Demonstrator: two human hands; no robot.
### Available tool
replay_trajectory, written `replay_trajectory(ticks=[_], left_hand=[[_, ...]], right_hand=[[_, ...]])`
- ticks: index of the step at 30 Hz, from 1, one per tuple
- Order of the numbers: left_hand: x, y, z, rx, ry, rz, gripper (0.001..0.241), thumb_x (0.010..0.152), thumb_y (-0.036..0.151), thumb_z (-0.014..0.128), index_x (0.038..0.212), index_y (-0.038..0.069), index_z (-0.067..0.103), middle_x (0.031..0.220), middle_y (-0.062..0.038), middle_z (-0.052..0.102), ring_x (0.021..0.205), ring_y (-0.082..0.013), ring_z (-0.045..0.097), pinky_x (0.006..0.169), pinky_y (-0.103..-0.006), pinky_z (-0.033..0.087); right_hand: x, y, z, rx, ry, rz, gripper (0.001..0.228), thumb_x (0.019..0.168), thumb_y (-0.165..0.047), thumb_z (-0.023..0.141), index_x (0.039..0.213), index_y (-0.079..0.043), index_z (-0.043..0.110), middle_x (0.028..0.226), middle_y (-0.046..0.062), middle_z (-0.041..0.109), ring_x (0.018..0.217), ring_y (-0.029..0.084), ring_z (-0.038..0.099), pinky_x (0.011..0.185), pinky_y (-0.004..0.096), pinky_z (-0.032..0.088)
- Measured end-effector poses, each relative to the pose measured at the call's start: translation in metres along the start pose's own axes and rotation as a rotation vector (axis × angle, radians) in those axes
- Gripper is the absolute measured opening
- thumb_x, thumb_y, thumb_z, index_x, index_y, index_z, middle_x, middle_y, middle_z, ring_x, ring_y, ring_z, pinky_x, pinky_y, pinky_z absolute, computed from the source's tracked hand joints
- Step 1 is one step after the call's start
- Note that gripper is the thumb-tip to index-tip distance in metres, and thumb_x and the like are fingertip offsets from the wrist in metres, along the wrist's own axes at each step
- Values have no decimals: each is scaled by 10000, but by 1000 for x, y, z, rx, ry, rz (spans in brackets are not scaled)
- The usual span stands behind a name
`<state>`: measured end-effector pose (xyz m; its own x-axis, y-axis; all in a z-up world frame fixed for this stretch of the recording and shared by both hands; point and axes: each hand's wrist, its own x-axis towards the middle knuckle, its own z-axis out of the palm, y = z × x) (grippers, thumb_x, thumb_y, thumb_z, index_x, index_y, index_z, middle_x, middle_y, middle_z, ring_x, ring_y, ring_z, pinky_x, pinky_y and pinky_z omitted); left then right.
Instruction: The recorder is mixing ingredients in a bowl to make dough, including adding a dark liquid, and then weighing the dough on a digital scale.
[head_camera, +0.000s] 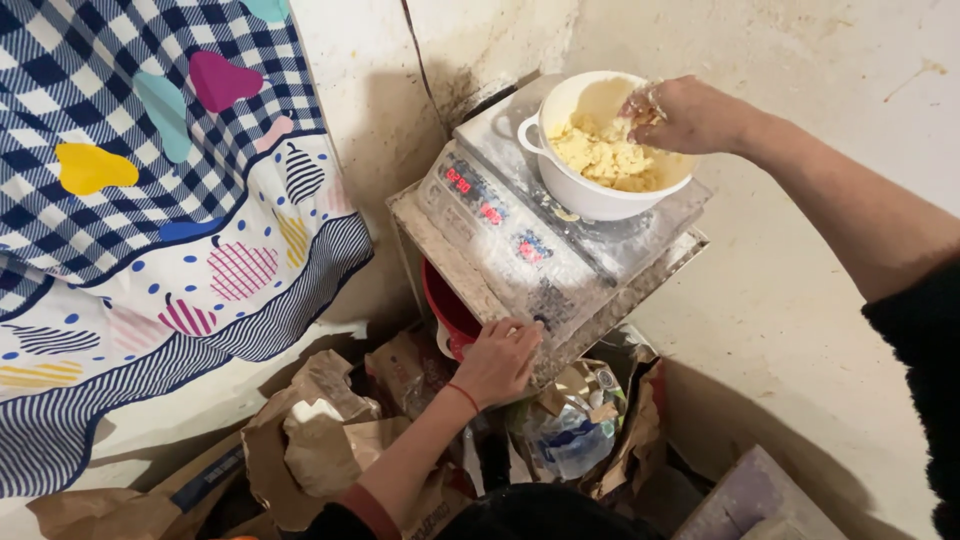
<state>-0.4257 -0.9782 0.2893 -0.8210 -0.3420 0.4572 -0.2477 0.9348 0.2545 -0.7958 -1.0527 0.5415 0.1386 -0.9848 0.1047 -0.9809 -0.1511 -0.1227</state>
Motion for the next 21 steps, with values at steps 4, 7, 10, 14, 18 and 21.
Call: replay_trajectory(ticks=[4, 7, 10, 14, 18, 21], left_hand=[[0, -2, 3, -11, -40, -61, 514, 897, 194, 650, 1363, -6, 569, 1166, -142, 659, 1201, -311, 551, 1040, -460, 416], [1, -5, 5, -29, -45, -78, 548, 857, 194, 658, 1362, 6, 560, 1175, -145, 662, 1194, -315, 552, 1042, -462, 415], [2, -6, 8, -25, -55, -92, 577, 856, 197, 660, 1388, 7, 544, 1163, -143, 662, 1190, -319, 551, 1040, -472, 410], [2, -8, 10, -13, -44, -63, 573, 832, 199, 664, 1360, 7, 552, 1180, -147, 662, 1184, -317, 552, 1030, -478, 409], [7, -6, 3, -25, -76, -58, 462, 884, 232, 678, 1279, 21, 567, 1178, -140, 654, 1182, -323, 556, 1018, -487, 412], [13, -9, 0, -92, -78, -76, 435, 928, 250, 684, 1290, 37, 571, 1147, -132, 646, 1173, -334, 565, 1020, -480, 421]], right_hand=[[1, 3, 1, 20, -6, -6, 421, 893, -262, 717, 1264, -66, 704, 1067, 230, 745, 994, 383, 719, 900, 467, 554], [4, 7, 1, 21, 2, -59, 405, 891, -258, 714, 1243, -57, 709, 1083, 218, 749, 989, 377, 719, 892, 463, 556], [5, 8, 1, 12, -13, -40, 420, 886, -247, 710, 1262, -62, 703, 1081, 220, 748, 979, 377, 719, 888, 461, 557], [9, 9, 0, 26, -13, -26, 410, 882, -229, 699, 1257, -63, 706, 1078, 220, 746, 985, 370, 719, 894, 454, 555], [14, 10, -1, 19, 0, -62, 415, 880, -224, 700, 1260, -57, 700, 1088, 218, 745, 985, 369, 718, 900, 449, 556], [16, 8, -4, 24, -24, -7, 423, 882, -242, 703, 1267, -66, 693, 1089, 206, 746, 979, 361, 721, 891, 452, 559]])
